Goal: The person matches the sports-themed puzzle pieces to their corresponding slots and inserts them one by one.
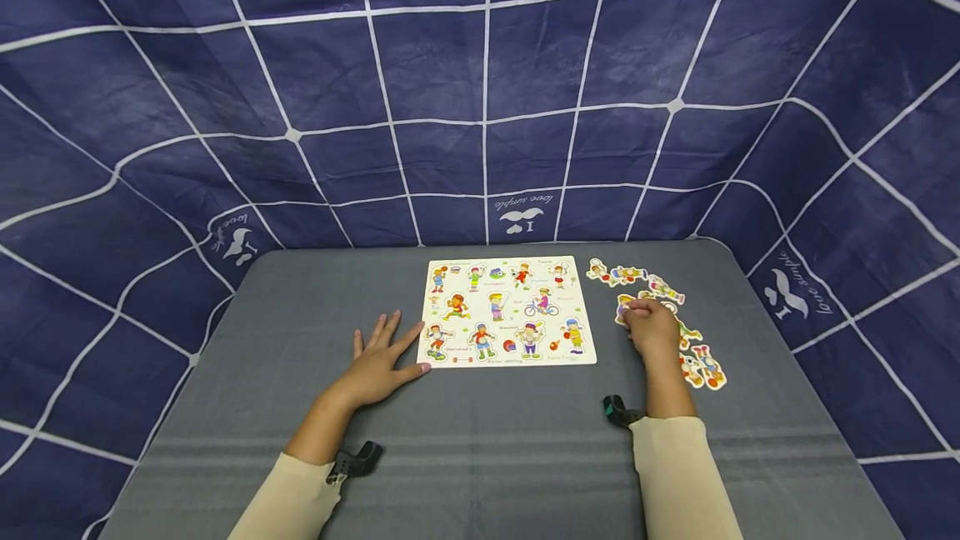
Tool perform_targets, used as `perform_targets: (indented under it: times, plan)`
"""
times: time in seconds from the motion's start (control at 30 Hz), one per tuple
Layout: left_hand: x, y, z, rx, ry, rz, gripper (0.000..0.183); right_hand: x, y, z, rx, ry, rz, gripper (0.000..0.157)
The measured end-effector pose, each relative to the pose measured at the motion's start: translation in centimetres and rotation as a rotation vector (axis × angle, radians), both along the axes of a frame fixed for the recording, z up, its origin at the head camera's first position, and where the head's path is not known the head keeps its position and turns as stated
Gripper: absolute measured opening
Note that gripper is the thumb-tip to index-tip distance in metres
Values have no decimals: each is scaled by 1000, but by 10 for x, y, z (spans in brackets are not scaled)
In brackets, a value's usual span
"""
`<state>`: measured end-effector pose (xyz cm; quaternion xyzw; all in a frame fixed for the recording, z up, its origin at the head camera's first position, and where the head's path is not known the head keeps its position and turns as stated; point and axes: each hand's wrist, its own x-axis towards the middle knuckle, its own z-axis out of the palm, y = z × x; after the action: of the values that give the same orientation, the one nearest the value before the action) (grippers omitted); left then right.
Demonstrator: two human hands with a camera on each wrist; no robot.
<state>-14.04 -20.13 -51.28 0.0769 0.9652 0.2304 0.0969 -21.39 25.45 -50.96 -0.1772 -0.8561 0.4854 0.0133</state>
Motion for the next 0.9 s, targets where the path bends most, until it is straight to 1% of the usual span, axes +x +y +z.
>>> perform_targets:
  times: [0.13, 0.33, 0.57, 0.73, 0.9]
  plan:
    - [0, -1, 0, 0, 1, 2, 80, 0, -1, 0, 22, 9, -2, 31]
    - [0, -1, 2, -5, -12, 0, 80, 0, -1, 1, 83, 26, 25, 30]
    - [1, -1, 3, -6, -10, -1, 80, 1, -3, 5, 122, 21, 42, 30]
    - [1, -1, 1, -4, -1, 0, 80, 2, -6, 8, 182, 36, 50, 29]
    - [2, -2, 0, -3, 2, -2, 80, 4, -11, 14, 198, 51, 61, 30]
